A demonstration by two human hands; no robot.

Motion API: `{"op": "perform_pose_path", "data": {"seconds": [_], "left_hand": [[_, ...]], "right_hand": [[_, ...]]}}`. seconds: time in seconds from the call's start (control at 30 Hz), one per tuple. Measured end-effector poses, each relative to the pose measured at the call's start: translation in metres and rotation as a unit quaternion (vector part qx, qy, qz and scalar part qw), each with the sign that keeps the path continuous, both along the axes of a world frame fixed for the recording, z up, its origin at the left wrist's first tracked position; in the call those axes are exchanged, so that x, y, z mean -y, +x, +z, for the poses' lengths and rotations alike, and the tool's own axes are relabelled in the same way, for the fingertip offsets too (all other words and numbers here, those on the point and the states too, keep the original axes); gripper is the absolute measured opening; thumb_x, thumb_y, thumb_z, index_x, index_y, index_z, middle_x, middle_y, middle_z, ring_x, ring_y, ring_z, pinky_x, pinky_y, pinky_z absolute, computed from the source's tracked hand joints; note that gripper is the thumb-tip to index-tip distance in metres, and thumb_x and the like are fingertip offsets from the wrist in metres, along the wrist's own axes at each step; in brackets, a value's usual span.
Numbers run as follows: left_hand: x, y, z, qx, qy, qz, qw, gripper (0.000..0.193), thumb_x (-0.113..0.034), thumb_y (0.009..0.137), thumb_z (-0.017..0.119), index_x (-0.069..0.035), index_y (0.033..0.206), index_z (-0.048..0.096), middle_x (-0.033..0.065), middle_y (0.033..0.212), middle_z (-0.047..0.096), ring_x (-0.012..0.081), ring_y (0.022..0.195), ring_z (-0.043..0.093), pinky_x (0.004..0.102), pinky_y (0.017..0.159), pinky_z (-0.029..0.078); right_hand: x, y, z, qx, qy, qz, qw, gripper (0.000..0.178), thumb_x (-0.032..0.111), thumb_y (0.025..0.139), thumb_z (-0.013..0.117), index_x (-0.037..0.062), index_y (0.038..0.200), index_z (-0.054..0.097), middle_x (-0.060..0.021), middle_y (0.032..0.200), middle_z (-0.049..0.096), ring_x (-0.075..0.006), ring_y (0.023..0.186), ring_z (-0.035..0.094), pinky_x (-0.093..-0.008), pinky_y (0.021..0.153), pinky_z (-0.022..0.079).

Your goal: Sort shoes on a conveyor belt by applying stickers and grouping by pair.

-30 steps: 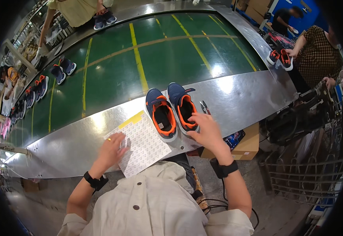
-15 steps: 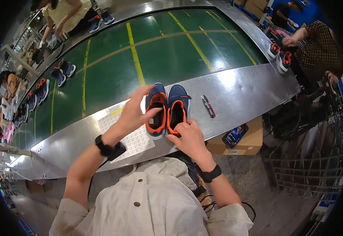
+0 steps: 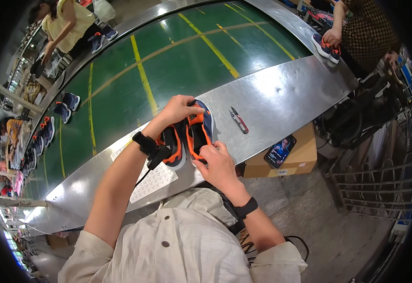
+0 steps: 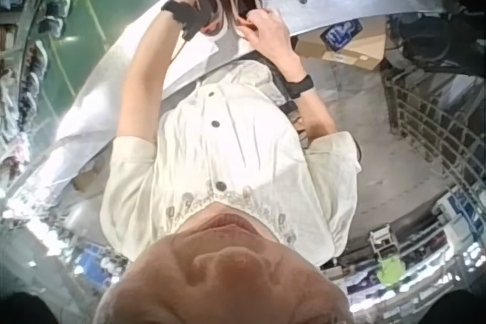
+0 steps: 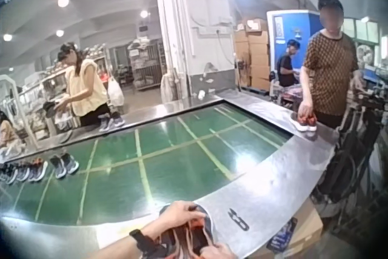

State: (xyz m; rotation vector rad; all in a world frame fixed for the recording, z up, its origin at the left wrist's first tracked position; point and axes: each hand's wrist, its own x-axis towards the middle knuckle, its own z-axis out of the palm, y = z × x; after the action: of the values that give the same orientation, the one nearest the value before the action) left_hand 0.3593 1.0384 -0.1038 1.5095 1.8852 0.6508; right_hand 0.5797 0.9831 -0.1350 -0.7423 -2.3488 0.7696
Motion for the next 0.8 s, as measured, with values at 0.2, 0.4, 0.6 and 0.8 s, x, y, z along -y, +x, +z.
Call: {"op": "perform_pose_path", "data": {"seconds": [0.2,0.4,0.6,0.8], "left_hand": [[-0.004,-0.004,-0.01,0.054,0.017,0.025,0.998,0.039,-0.035,0.072,0.075,0.002,0.082,0.066,0.011,0.068,0.064,0.0155,0.062,0.058,0.0319,0.059,0.046],[0.038,-0.016,0.0,-0.08,0.313,-0.01,0.946,0.047,-0.033,0.072,0.075,-0.004,0.105,0.059,0.0146,0.105,0.059,0.0324,0.101,0.053,0.0407,0.086,0.044],[0.115,-0.093,-0.033,-0.197,0.356,-0.014,0.913,0.042,-0.029,0.078,0.068,-0.005,0.11,0.054,0.0149,0.109,0.055,0.0351,0.107,0.05,0.0439,0.093,0.04],[0.254,-0.112,-0.097,-0.3,0.235,-0.145,0.913,0.046,-0.033,0.084,0.06,-0.003,0.117,0.051,0.017,0.124,0.048,0.0335,0.122,0.041,0.0486,0.104,0.029]], "right_hand": [[-0.008,0.003,-0.003,0.006,0.011,0.007,1.0,0.024,0.019,0.073,0.072,0.0052,0.087,0.057,-0.0072,0.096,0.059,-0.0391,0.099,0.05,-0.043,0.084,0.045],[-0.01,-0.009,0.028,0.084,0.028,0.073,0.993,0.043,0.021,0.072,0.07,0.0069,0.111,0.059,-0.0116,0.12,0.057,-0.0339,0.106,0.052,-0.0438,0.093,0.039],[0.0,-0.047,0.052,0.175,0.011,0.168,0.97,0.044,0.035,0.077,0.067,0.0153,0.116,0.058,-0.0195,0.099,0.063,-0.0342,0.091,0.061,-0.0414,0.074,0.049],[-0.001,-0.081,0.039,0.284,-0.011,0.196,0.938,0.037,0.027,0.075,0.071,0.014,0.108,0.062,-0.0178,0.095,0.064,-0.0325,0.084,0.061,-0.0363,0.074,0.049]]}}
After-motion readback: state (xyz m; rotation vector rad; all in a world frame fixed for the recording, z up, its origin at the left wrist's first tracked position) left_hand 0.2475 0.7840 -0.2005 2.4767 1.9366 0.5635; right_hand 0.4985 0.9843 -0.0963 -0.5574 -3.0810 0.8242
